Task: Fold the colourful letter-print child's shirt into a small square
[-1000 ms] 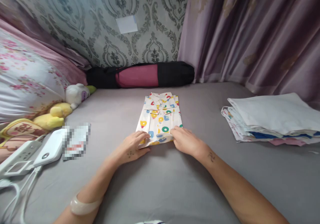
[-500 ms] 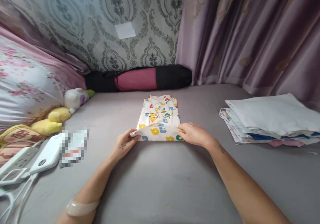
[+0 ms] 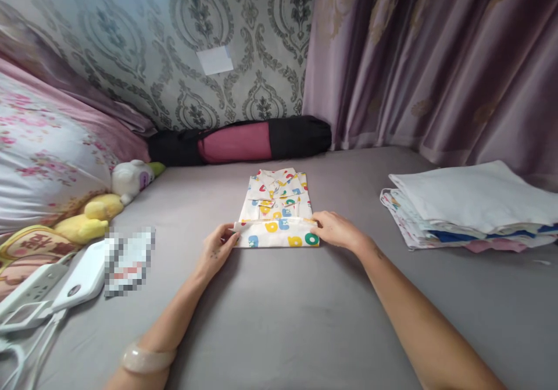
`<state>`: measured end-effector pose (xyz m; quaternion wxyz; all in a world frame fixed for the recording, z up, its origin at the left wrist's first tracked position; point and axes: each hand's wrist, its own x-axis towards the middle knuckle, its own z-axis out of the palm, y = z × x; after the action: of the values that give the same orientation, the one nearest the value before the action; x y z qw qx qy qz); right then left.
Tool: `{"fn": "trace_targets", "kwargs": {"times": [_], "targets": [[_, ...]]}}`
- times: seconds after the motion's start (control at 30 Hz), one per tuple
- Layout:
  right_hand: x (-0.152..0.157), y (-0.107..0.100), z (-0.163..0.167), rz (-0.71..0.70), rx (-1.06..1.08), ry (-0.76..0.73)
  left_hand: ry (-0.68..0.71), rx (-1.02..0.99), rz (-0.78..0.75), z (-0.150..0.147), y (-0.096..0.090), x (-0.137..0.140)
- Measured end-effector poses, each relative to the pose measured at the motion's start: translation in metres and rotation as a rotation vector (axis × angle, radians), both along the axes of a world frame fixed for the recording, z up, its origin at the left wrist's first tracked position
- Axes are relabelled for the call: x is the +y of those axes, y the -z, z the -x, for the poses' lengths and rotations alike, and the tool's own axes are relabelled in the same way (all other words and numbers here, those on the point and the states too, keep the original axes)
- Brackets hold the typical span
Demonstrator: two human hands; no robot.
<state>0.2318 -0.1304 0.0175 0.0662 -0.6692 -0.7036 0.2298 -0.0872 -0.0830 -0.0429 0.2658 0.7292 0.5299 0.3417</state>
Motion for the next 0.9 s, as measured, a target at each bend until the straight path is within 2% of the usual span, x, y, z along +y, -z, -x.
{"fn": "trace_targets", "kwargs": {"times": [0.2,0.4,0.57,0.7,0.8,0.9], "targets": [[0.002,0.011,-0.001,-0.022,0.005,0.082,-0.003,0.078,-0.031,0.001,-0.001,-0.001],[0.002,0.014,0.002,-0.001,-0.059,0.134,0.006,0.173,-0.109,0.003,0.004,-0.001],[-0.002,0.005,0.009,0.029,-0.209,0.13,0.008,0.262,-0.219,0.01,0.009,0.0],[-0.012,-0.006,0.028,-0.034,-0.372,0.139,0.006,0.355,-0.31,0.006,-0.004,-0.007],[-0.023,-0.006,0.051,-0.13,-0.324,0.046,0.148,0.365,-0.363,-0.011,-0.016,-0.016],[-0.03,0.008,0.072,-0.224,-0.206,-0.156,0.306,0.398,-0.363,-0.036,-0.019,-0.026]]}}
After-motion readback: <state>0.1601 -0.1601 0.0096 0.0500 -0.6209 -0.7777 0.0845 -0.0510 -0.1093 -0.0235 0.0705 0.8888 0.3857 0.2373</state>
